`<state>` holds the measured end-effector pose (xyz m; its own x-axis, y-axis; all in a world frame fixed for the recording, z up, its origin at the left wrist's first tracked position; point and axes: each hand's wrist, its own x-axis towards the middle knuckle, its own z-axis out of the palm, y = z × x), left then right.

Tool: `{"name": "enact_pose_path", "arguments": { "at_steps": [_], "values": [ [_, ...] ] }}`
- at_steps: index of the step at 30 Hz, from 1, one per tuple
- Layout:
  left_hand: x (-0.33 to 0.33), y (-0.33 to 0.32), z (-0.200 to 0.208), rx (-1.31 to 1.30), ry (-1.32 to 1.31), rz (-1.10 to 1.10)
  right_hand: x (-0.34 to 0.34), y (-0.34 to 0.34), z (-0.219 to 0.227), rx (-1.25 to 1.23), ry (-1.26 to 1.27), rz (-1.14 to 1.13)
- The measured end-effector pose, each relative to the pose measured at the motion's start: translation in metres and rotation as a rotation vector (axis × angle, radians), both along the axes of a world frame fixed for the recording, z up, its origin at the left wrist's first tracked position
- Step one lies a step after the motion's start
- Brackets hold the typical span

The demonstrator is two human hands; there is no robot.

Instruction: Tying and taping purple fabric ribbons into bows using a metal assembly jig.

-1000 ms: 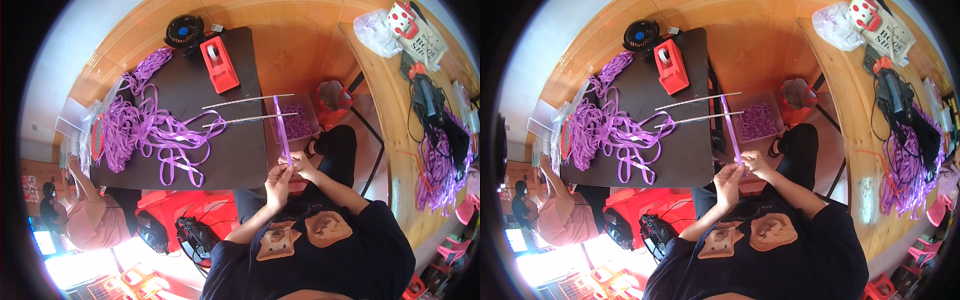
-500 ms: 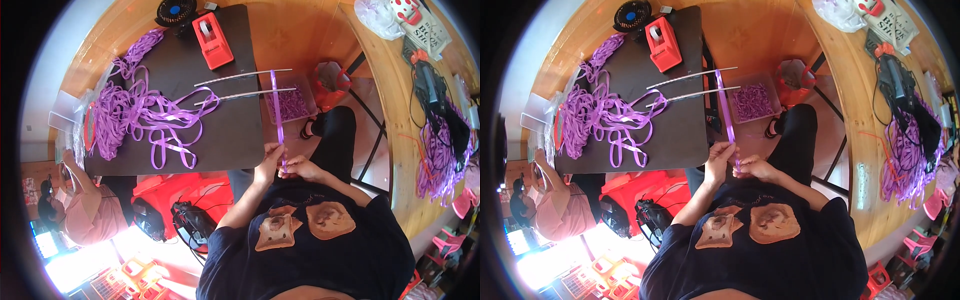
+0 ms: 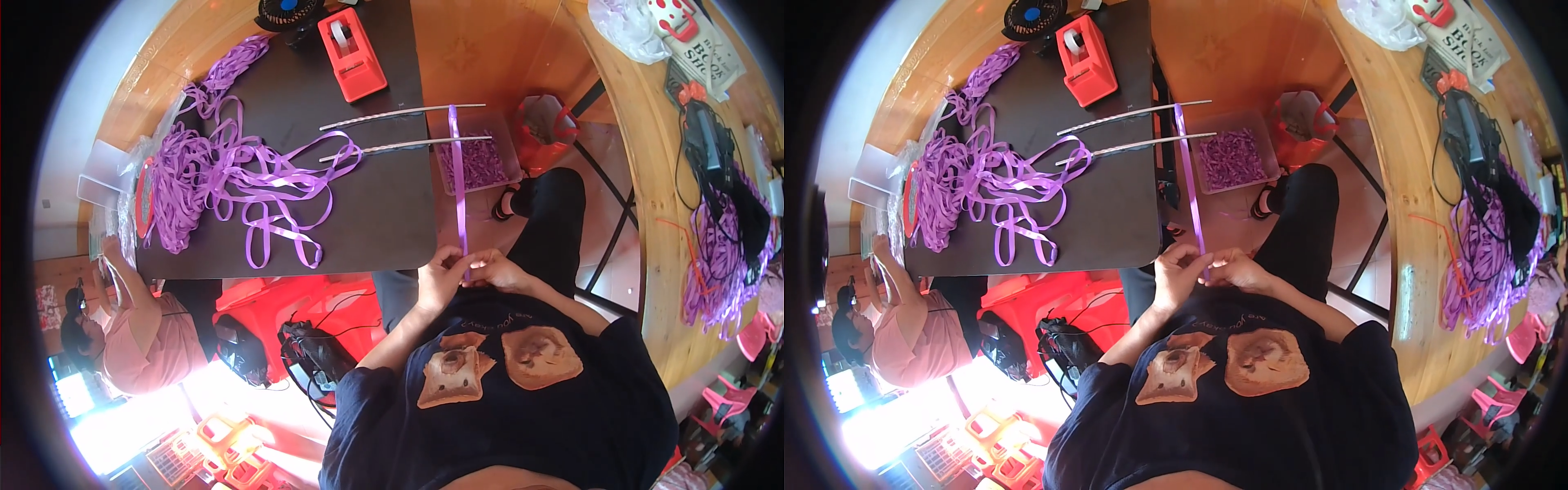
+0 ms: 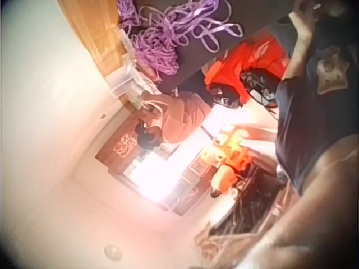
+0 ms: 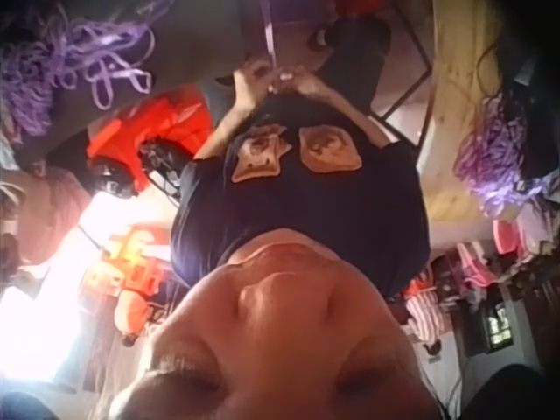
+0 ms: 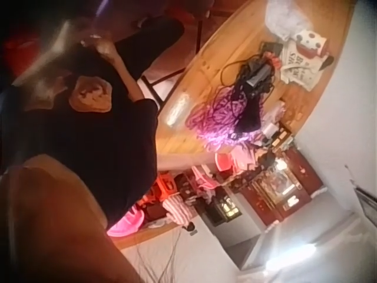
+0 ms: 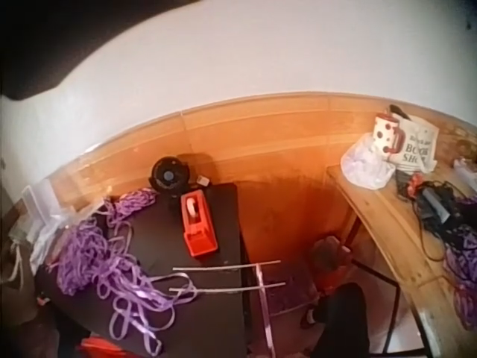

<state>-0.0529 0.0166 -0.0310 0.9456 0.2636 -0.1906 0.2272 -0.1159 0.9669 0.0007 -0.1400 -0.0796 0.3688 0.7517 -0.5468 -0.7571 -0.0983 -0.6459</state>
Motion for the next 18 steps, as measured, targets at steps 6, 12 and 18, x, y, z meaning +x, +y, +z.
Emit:
{"name": "enact_pose_path", "arguments": {
  "at_steps": [6,12,18],
  "values": [
    [0.014,0.002,-0.019,-0.224,0.023,0.052,-0.003,0.0,0.003,-0.041,-0.057,-0.113],
    [0.026,-0.007,-0.002,-0.508,0.001,0.172,-0.007,0.0,0.026,0.01,-0.105,-0.055],
    [0.044,-0.017,0.036,-0.591,-0.033,0.218,-0.011,-0.002,0.041,0.111,-0.152,-0.022]
  ]
}}
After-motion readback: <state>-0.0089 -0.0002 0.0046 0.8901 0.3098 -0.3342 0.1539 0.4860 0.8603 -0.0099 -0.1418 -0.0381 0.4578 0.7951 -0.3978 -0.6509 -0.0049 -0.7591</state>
